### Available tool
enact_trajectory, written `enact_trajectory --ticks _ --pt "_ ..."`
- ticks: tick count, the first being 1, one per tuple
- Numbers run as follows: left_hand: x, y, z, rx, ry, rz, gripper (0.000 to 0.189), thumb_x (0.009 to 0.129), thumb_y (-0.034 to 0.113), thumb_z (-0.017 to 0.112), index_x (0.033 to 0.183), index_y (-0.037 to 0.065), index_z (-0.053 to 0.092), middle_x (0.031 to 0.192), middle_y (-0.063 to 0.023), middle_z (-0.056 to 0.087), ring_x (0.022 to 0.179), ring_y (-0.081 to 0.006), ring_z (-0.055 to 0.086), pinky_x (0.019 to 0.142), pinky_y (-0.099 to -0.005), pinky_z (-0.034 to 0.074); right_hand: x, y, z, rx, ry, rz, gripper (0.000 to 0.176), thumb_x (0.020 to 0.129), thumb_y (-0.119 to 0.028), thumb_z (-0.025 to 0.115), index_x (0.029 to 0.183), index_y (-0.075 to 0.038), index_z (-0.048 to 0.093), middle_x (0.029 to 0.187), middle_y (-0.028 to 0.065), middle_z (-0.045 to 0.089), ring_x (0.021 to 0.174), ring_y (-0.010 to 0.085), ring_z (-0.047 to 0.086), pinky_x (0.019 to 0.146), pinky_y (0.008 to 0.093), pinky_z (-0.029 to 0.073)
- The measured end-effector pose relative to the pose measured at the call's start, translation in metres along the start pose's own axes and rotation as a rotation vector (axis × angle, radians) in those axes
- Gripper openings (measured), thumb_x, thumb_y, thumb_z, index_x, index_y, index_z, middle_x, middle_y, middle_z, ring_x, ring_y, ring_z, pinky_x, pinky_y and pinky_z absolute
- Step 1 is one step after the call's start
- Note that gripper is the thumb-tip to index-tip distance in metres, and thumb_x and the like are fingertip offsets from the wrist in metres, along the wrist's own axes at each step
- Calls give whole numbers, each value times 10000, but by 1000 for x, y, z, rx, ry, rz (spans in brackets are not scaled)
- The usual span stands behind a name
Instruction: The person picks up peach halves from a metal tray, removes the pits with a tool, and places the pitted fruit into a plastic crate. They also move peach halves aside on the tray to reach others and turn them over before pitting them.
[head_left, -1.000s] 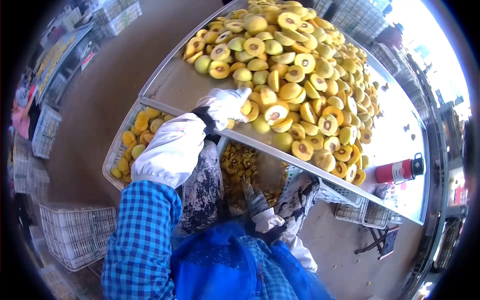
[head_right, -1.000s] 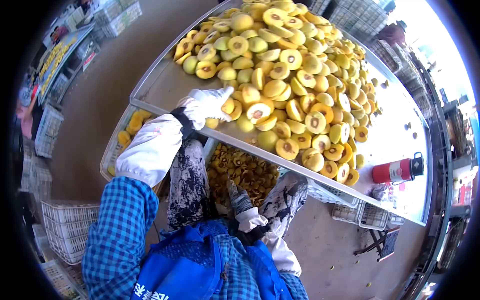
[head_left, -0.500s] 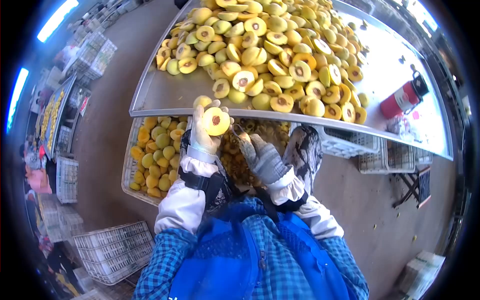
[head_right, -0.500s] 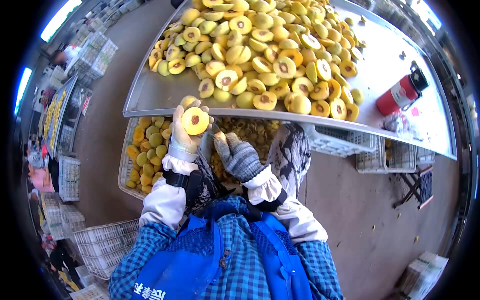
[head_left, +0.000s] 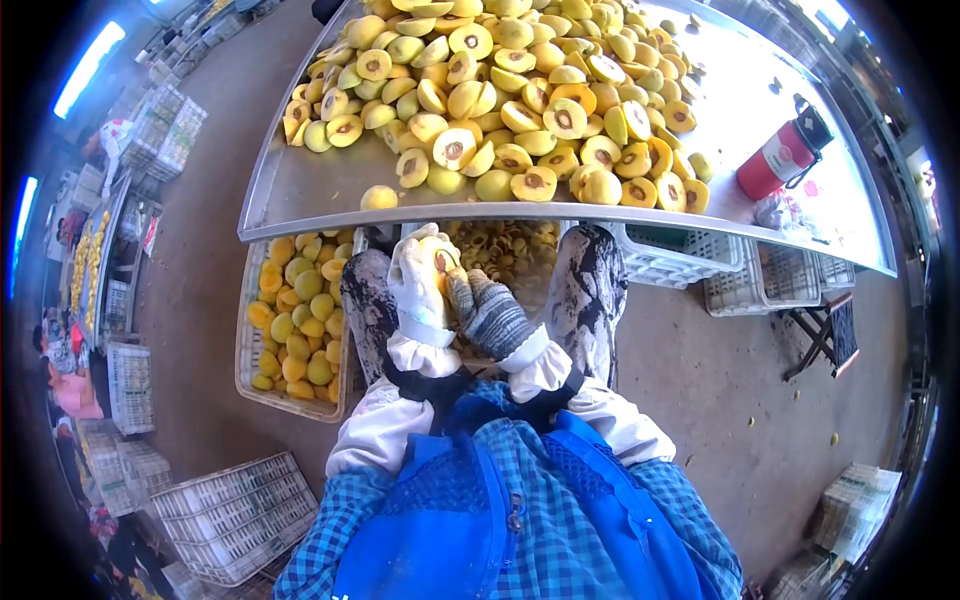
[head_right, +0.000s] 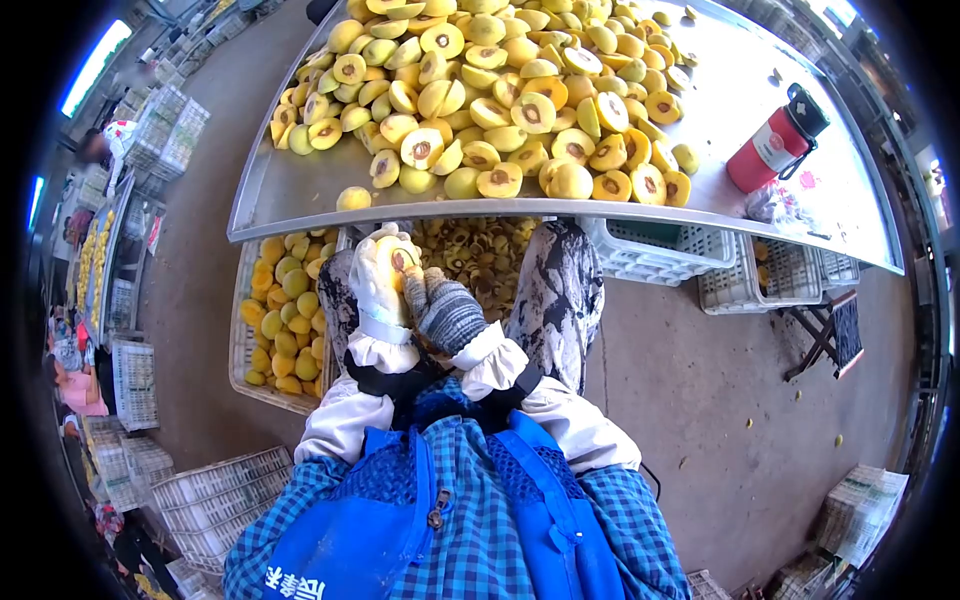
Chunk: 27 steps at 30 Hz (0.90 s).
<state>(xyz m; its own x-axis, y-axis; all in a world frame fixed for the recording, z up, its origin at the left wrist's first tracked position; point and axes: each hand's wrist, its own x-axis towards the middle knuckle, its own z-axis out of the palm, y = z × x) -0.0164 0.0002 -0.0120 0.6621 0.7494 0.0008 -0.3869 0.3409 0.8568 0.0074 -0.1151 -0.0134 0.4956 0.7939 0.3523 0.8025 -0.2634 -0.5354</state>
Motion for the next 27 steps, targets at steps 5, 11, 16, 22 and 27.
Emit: enact_trajectory --ticks 5,11,16,22,27 --pt "-9 1 2 67 -16 92 359 928 315 444 997 -8 585 931 -117 603 818 -209 591 735 -306 503 -4 9 11 42 40 -35 350 836 -116 462 1146 43 488 862 260 536 706 398 560 605 468 459" --pt "-7 4 1 31 -50 65 371 925 347 504 987 -10 588 936 -108 616 787 -186 595 684 -287 506 -4 10 -1 24 -2 -73 376 848 -147 463 1187 13 475 852 260 544 665 401 567 558 465 453" --pt "-6 14 3 -32 -44 -127 334 923 292 478 968 -21 587 884 -125 617 737 -193 595 660 -282 507 0 10 -4 85 -33 -22 357 876 -209 475 1152 18 490 807 261 552 614 400 563 517 472 439" --pt "-4 18 3 29 -101 -168 299 911 242 465 937 -26 595 804 -123 619 664 -181 586 640 -266 497 1 18 -3 425 -20 145 303 923 -275 468 863 10 550 658 252 532 591 413 543 505 473 404" --pt "-8 7 10 354 -19 230 310 936 258 474 918 -25 600 796 -97 623 671 -142 576 623 -243 479 0 15 14 523 159 66 240 909 -214 510 894 20 559 689 235 552 636 403 557 533 434 419"
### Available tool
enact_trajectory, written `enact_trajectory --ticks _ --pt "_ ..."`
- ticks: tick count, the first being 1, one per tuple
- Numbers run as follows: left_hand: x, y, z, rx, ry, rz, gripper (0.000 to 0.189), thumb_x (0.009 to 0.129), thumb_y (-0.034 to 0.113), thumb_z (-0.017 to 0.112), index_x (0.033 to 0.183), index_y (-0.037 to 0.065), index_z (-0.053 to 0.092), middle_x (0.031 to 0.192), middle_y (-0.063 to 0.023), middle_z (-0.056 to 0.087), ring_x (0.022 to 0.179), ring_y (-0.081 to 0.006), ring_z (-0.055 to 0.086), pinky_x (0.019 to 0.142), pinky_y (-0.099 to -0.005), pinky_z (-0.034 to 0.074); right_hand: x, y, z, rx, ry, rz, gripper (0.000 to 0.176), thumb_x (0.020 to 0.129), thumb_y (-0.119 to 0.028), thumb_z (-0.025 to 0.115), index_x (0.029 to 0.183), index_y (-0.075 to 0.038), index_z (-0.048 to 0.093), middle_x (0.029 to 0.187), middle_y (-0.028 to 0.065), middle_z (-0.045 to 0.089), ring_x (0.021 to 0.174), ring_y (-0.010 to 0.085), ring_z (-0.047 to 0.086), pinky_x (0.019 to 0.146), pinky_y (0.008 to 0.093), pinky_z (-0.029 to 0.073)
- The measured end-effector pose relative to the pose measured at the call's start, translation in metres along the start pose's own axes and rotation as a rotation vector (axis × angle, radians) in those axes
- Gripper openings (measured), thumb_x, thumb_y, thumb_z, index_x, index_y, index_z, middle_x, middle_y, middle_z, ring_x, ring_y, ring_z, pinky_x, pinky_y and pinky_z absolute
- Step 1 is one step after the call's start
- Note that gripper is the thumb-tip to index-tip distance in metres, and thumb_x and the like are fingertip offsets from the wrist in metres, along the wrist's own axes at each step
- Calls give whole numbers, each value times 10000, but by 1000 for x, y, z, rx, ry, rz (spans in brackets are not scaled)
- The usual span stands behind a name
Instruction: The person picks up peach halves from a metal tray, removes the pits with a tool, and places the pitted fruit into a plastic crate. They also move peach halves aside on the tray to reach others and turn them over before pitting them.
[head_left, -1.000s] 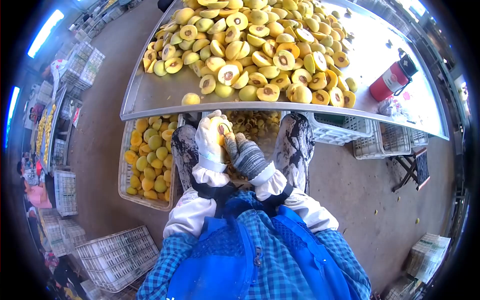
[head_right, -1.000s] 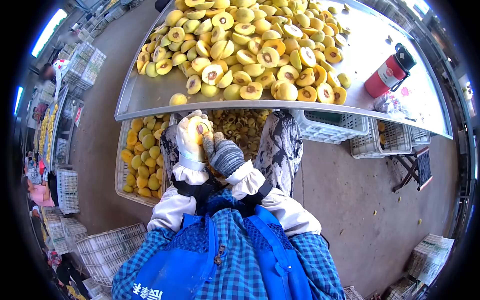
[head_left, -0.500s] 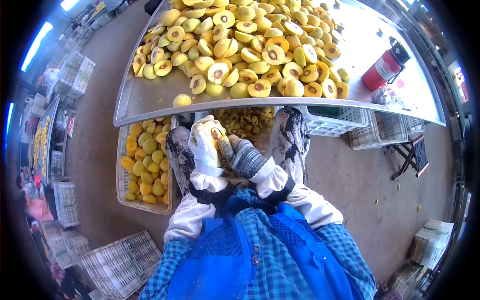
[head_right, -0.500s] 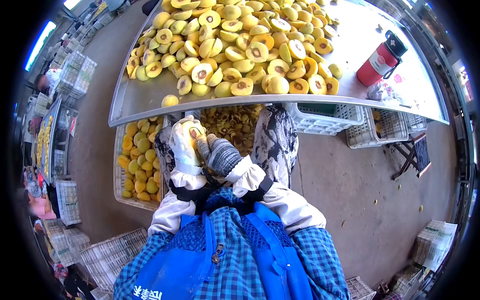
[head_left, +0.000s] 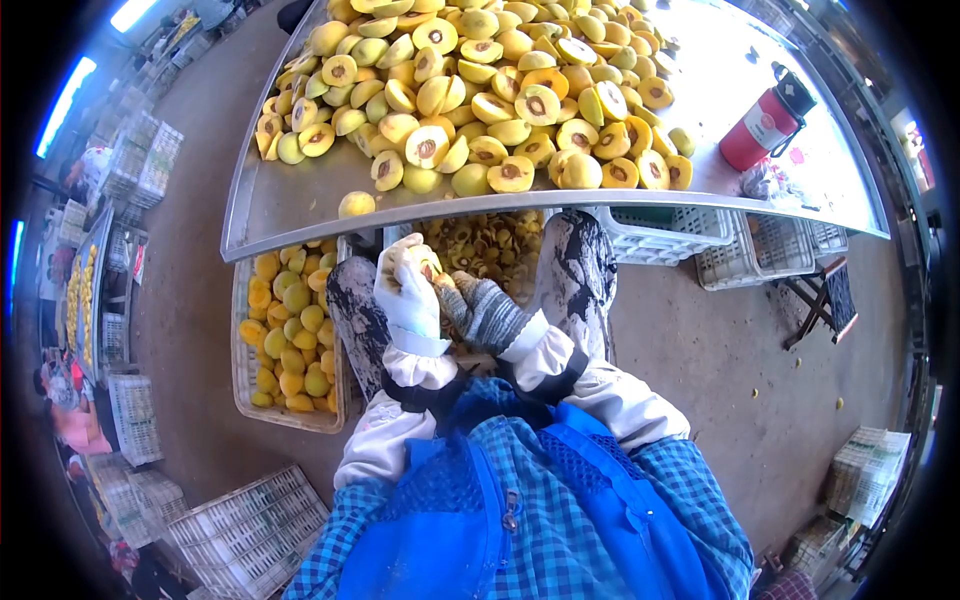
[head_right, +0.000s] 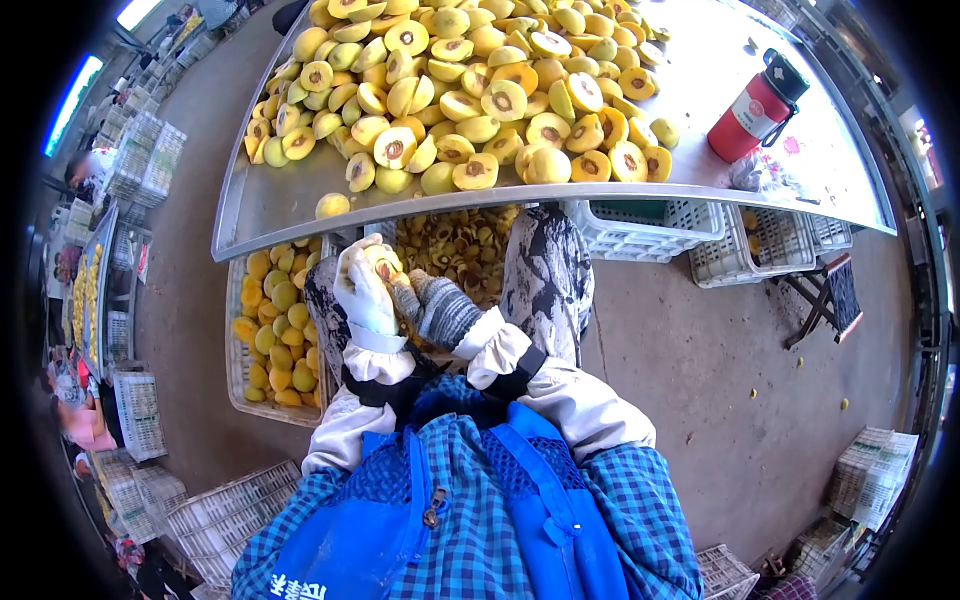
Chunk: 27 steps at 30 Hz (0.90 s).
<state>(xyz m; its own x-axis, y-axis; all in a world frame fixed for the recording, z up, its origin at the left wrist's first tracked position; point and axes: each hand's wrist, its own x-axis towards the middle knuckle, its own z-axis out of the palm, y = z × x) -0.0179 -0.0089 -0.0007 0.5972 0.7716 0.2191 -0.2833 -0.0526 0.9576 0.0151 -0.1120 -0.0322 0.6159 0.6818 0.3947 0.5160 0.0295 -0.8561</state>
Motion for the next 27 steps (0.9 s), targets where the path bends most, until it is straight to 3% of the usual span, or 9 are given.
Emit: enact_trajectory --ticks 2,5,9,13,16,18,21,23,27 --pt "-3 4 4 65 4 34 294 936 243 485 921 -26 601 811 -89 628 677 -139 580 621 -249 485 -2 9 4 -98 20 -105 231 901 -197 526 884 30 559 708 233 565 664 397 567 556 423 431" --pt "5 4 -2 -75 -117 -99 236 935 173 474 911 -24 602 727 -41 605 628 -86 537 599 -198 434 3 -8 -6 181 -26 254 225 908 -193 512 892 26 557 721 237 571 652 397 567 564 430 433" --pt "10 21 0 -201 -188 -329 234 919 159 486 861 -27 616 725 -62 622 610 -103 557 565 -208 442 2 -6 -17 205 -64 207 270 921 -242 481 901 17 550 712 251 567 649 417 564 533 445 424" --pt "6 16 -3 80 -174 -200 229 919 162 492 876 -30 611 794 -79 638 648 -108 571 578 -221 457 3 -3 -22 78 -129 180 252 918 -231 474 896 10 543 692 253 556 633 415 562 531 454 423" --pt "-6 27 15 298 -50 31 164 909 116 511 891 -4 621 718 -14 597 583 -52 489 537 -193 400 0 7 -9 130 -71 3 236 921 -214 463 925 9 540 699 246 556 666 414 562 562 445 434" --pt "-4 27 18 330 -60 67 163 909 113 510 899 -4 623 724 -9 597 586 -50 488 538 -191 399 -1 5 -3 279 -59 106 229 929 -198 459 963 14 539 718 238 568 683 395 572 581 417 444" --pt "1 25 9 160 -183 -97 171 904 96 499 914 -24 622 801 -60 640 628 -83 544 572 -208 443 -2 0 -13 305 -104 178 239 942 -200 457 977 19 547 722 218 582 633 320 576 582 384 446" --pt "10 10 -2 -103 -312 -172 214 902 135 498 926 -43 615 885 -122 653 692 -150 603 630 -250 501 0 -6 -16 489 -98 317 304 953 -266 472 930 18 579 661 106 573 600 162 523 559 318 436" --pt "15 24 0 -305 -471 -290 273 895 187 522 935 -69 608 911 -155 651 734 -171 626 660 -256 505 2 -20 -40 886 -319 661 343 940 -364 487 877 -51 612 624 0 555 546 90 492 480 248 384"
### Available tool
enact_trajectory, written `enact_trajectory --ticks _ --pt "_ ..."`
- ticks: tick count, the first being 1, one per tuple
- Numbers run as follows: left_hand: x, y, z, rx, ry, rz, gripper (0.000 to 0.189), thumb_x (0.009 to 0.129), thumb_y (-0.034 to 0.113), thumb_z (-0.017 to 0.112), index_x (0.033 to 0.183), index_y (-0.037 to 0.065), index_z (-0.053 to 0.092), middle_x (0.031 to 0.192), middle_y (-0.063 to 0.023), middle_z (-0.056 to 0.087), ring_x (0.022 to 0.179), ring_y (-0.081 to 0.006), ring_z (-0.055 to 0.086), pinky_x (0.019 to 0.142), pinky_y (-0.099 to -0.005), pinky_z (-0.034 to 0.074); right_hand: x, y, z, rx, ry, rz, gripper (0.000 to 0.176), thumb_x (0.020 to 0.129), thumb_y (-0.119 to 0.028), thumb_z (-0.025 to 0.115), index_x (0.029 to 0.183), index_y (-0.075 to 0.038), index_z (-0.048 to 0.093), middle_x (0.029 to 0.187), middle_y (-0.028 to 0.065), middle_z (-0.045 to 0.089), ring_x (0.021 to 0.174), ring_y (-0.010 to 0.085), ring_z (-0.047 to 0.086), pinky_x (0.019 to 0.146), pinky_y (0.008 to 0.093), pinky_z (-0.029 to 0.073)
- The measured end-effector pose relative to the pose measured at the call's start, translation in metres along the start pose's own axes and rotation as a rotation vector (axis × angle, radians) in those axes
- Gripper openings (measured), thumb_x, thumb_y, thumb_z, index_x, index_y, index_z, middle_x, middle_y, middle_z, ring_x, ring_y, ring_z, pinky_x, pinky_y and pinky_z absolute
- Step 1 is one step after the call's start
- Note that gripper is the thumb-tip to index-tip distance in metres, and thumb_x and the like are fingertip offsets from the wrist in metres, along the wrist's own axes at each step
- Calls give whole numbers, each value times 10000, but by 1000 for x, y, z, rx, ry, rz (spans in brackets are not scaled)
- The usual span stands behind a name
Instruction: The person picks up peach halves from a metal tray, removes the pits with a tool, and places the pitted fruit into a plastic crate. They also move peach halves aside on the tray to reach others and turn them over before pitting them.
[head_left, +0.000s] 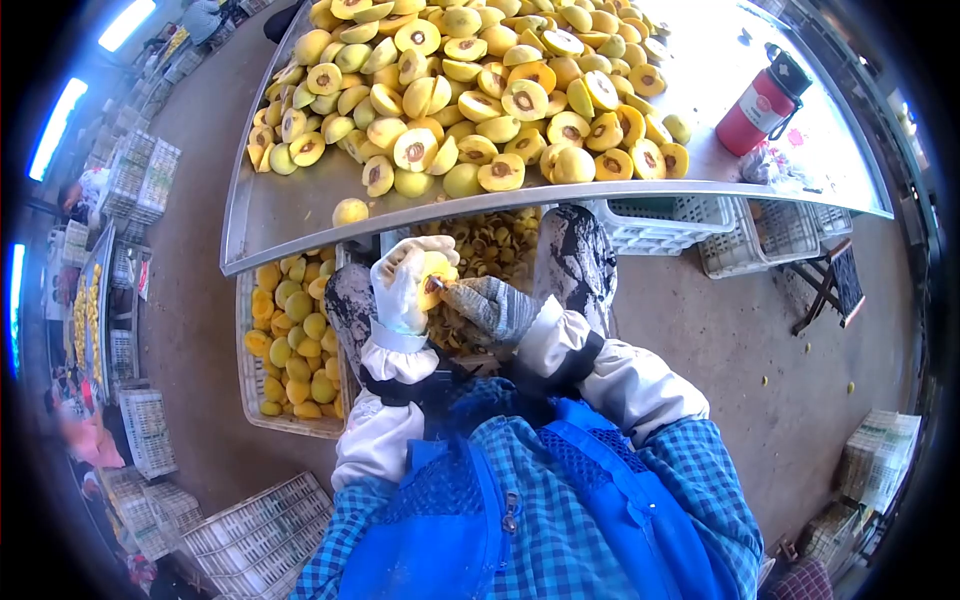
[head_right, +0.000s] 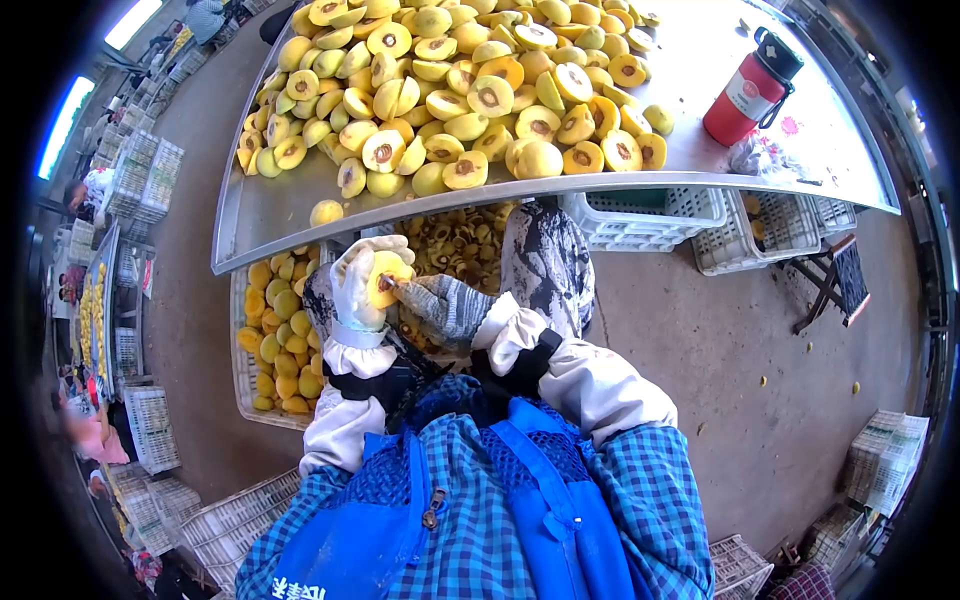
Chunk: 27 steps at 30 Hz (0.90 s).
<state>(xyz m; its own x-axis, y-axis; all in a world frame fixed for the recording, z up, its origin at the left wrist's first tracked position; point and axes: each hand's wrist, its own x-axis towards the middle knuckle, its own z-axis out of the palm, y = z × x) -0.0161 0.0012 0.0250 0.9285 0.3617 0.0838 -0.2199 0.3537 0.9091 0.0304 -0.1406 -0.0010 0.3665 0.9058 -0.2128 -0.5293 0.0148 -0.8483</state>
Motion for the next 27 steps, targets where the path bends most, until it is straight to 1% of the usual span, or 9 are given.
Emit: enact_trajectory --ticks 5,8,12,13,16,17,18,23,27 --pt "5 7 -12 30 -237 -111 277 860 176 534 939 -78 613 976 -178 645 822 -209 646 740 -308 529 -9 -1 -3 18 7 45 471 909 -503 467 746 -83 603 548 -22 499 446 75 429 401 228 308" --pt "8 11 -15 79 -323 -153 249 815 123 533 936 -78 618 969 -178 647 827 -211 646 739 -319 535 -11 -28 -9 -392 10 193 481 884 -526 503 761 -76 620 551 -17 501 474 91 435 425 237 333" --pt "12 16 -16 -31 -347 -228 235 772 84 553 928 -78 620 941 -184 649 822 -236 652 740 -328 538 -18 -19 8 36 23 85 460 887 -502 515 807 -66 639 592 -18 532 519 82 467 459 241 366" --pt "12 18 -15 -57 -371 -220 235 770 86 555 926 -77 621 940 -186 649 819 -241 653 742 -330 538 -15 -17 -1 51 -90 250 393 904 -441 526 883 -68 648 658 -17 563 584 77 496 504 227 387" --pt "12 17 -22 -35 -429 -225 257 768 125 576 918 -78 623 944 -193 646 844 -253 649 759 -345 536 -23 -25 9 -20 -20 123 352 915 -391 530 944 -60 645 701 -2 583 622 90 518 539 240 414" --pt "14 12 -26 14 -448 -232 265 769 135 580 920 -78 622 945 -194 645 853 -253 647 762 -349 535 -18 -17 -5 -478 -85 -229 353 923 -377 521 965 -50 646 703 14 595 625 105 528 562 268 439" --pt "13 8 -29 62 -472 -237 273 770 145 585 921 -79 622 947 -195 644 863 -253 645 766 -353 534 -25 -36 5 -524 17 -53 374 918 -387 523 980 -37 640 711 29 605 630 119 546 588 298 459" --pt "8 -4 -29 -303 -378 -210 359 775 220 620 968 -81 595 964 -234 625 835 -318 637 761 -405 534 -14 -7 -7 110 -155 335 414 892 -477 521 839 -79 623 613 -4 551 507 92 509 443 240 373" --pt "3 -8 -25 -270 -318 -150 471 838 362 518 1031 -64 570 968 -226 620 808 -330 631 728 -399 528 -10 0 11 9 -12 21 478 852 -573 513 750 -110 577 531 -17 492 384 96 421 351 242 292"
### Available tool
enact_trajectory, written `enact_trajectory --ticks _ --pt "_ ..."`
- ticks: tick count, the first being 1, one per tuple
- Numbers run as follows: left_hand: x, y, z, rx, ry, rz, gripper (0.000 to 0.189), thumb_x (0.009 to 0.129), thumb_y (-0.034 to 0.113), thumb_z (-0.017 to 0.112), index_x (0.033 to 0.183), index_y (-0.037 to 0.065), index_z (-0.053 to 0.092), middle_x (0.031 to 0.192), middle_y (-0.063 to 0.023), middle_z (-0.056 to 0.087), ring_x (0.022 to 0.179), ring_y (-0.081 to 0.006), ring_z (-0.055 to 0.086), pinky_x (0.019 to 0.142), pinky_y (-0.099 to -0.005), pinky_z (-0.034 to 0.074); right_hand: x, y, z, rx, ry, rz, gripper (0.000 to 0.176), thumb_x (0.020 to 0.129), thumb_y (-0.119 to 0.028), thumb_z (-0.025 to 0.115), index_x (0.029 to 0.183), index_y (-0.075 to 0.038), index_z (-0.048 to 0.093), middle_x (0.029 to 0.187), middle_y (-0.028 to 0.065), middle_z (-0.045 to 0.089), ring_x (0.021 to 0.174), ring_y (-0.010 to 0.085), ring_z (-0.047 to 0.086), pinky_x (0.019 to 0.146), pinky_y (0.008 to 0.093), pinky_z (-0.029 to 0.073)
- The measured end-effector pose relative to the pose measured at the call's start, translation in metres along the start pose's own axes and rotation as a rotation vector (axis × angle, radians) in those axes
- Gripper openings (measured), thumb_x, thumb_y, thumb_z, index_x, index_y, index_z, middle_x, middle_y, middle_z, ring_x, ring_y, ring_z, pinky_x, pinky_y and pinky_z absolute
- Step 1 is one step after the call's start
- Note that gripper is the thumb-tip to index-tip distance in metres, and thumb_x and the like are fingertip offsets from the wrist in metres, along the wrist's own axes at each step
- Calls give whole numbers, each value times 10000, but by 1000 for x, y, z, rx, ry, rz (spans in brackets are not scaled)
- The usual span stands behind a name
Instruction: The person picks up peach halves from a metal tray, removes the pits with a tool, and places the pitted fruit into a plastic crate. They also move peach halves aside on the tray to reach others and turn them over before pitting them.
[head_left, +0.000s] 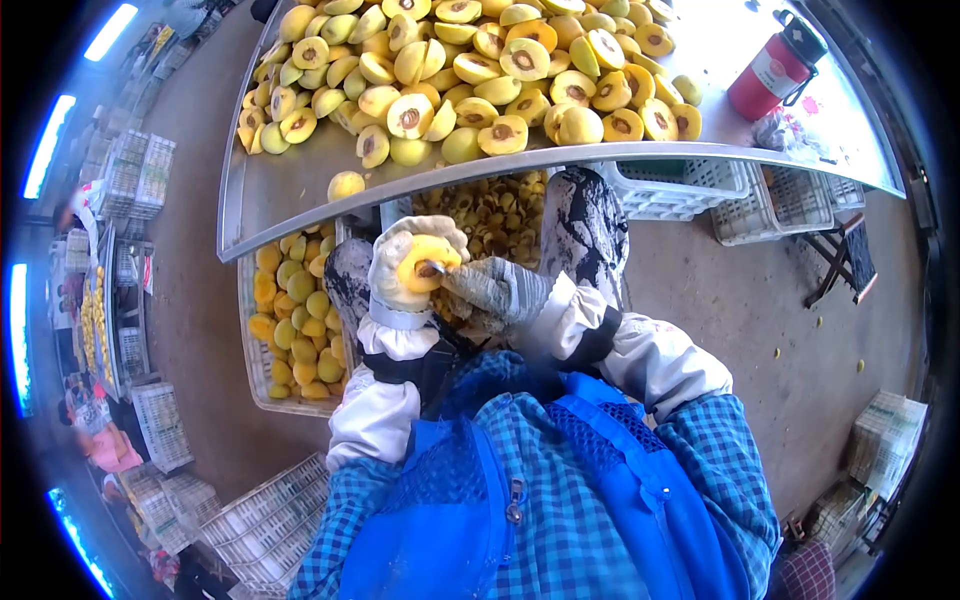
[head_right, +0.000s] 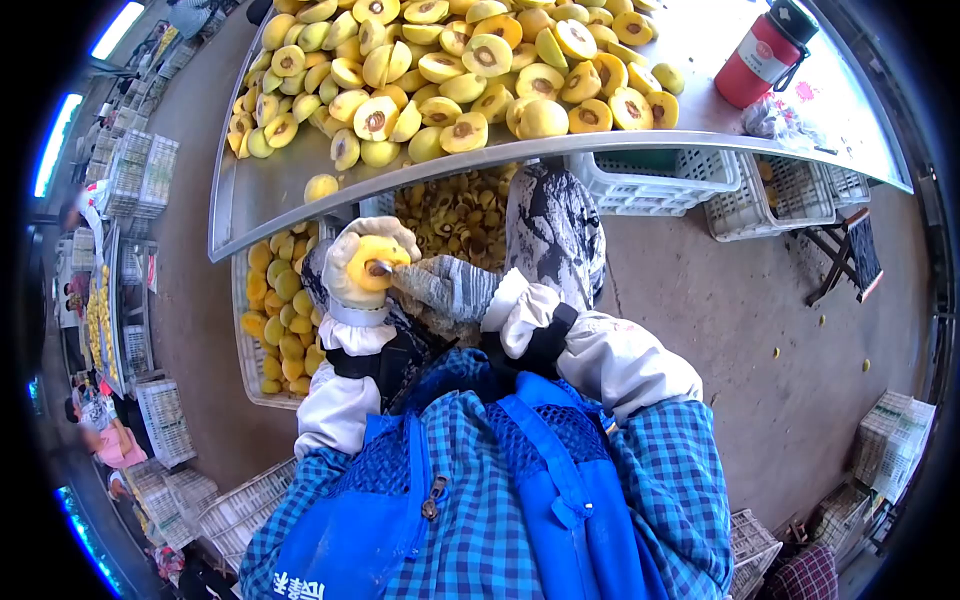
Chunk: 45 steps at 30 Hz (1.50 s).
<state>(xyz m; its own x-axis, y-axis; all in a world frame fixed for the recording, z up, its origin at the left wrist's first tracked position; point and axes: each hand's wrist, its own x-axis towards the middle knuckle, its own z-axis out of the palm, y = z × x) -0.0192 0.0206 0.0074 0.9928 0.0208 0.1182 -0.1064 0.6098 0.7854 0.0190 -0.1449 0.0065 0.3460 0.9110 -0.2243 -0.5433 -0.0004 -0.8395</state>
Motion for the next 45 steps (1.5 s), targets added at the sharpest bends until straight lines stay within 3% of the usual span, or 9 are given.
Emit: enact_trajectory --ticks 7,9,11,16,21,26,31,39,45 --pt "-2 -8 25 -178 320 233 398 907 349 513 1089 -4 539 1070 -189 591 882 -308 621 767 -420 527 28 16 19 656 174 8 367 902 -455 518 746 -127 572 549 -11 507 462 99 477 401 224 329" --pt "-6 -12 17 -32 398 175 281 873 235 603 1014 -6 567 955 -156 631 807 -251 640 728 -376 544 30 27 24 98 213 -305 375 917 -439 498 778 -106 602 578 9 518 517 97 478 449 233 368" --pt "-11 -7 4 101 452 44 233 862 187 621 974 -13 581 883 -134 648 752 -223 647 701 -341 548 12 -4 18 80 76 222 373 931 -410 486 798 -87 616 597 11 524 543 94 475 487 235 390" --pt "-18 2 10 555 351 17 326 866 312 592 925 -9 581 824 -139 641 660 -221 638 600 -306 534 4 -18 6 -275 44 226 399 917 -439 489 815 -76 619 550 8 508 487 91 461 418 245 346" --pt "-18 -6 51 -193 613 16 384 884 419 529 963 48 585 821 -135 616 628 -227 599 574 -304 520 2 16 36 643 125 186 318 908 -402 536 858 -100 624 691 -11 581 582 97 545 474 219 415" --pt "-29 -15 13 -407 634 3 381 899 426 494 989 61 562 845 -127 623 640 -229 598 525 -319 503 11 34 19 -694 -25 -756 239 948 -248 475 986 -54 610 749 87 614 670 153 584 596 315 474" --pt "-36 -9 -22 -444 744 76 408 889 451 477 960 60 570 785 -134 639 639 -258 644 578 -362 574 3 27 14 -268 286 -165 203 923 -208 536 899 -12 583 715 52 593 677 103 531 598 268 447" --pt "-13 -29 -10 456 915 330 154 878 163 593 902 11 607 800 -69 642 680 -128 601 600 -234 482 38 12 -2 -492 474 -403 280 792 -229 665 951 -23 562 807 176 608 725 295 601 646 351 474" --pt "-10 -32 11 158 875 352 87 863 94 609 899 16 622 813 -42 632 721 -99 573 679 -217 464 65 30 -4 -611 536 -522 201 765 -128 619 924 -15 571 817 182 620 752 335 608 649 358 473"
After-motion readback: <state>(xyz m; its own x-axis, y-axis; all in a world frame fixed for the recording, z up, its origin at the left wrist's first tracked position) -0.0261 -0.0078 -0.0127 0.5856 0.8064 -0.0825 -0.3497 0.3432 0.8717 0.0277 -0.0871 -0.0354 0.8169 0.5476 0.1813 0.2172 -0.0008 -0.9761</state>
